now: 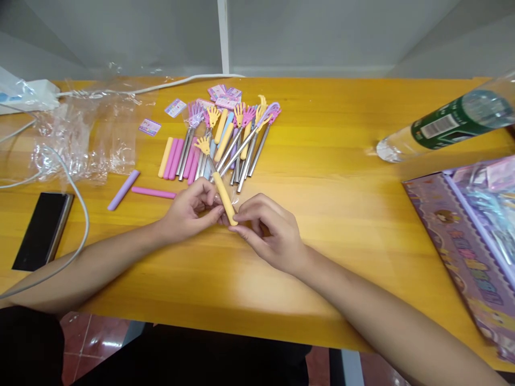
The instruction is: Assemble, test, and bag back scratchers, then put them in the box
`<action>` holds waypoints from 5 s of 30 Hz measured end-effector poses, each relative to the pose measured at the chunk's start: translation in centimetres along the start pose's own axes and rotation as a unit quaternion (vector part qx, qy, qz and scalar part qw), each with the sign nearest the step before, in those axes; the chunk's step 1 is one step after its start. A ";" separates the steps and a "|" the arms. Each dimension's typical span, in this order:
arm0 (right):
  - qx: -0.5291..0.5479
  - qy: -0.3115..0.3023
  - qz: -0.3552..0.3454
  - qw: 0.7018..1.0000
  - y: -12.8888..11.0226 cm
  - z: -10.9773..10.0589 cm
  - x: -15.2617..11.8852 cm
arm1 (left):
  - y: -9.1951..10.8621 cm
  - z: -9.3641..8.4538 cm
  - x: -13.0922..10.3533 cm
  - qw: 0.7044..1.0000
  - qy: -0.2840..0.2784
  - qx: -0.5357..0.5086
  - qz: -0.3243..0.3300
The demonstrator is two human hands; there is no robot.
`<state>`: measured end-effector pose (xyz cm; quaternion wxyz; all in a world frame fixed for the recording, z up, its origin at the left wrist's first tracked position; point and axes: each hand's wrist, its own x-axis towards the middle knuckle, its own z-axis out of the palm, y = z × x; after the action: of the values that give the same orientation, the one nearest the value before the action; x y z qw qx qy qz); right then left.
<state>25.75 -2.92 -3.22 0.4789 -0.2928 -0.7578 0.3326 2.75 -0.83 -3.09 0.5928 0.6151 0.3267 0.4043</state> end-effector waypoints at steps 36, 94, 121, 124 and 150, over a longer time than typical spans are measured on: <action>0.095 -0.028 0.131 0.986 0.1 -0.2 0.4 | 0.6 0.0 -0.7 0.967 -0.119 0.182 0.132; -0.081 -0.038 -0.056 0.994 0.1 -0.6 0.8 | -0.6 -0.1 0.1 0.999 -0.017 -0.032 0.025; -0.092 -0.060 -0.067 0.992 0.0 -0.6 1.1 | -0.3 -0.5 0.4 0.999 -0.024 -0.017 0.031; -0.095 -0.048 -0.050 0.993 0.1 -0.6 1.0 | 0.0 -0.7 0.3 0.999 -0.036 -0.001 0.035; -0.007 -0.074 0.143 0.987 0.2 -0.7 0.9 | -0.1 -0.3 0.0 0.998 -0.059 0.004 0.026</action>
<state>26.04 -1.95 -2.66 0.3673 -0.3762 -0.7438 0.4127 2.52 -0.68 -3.24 0.5979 0.6486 0.2765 0.3814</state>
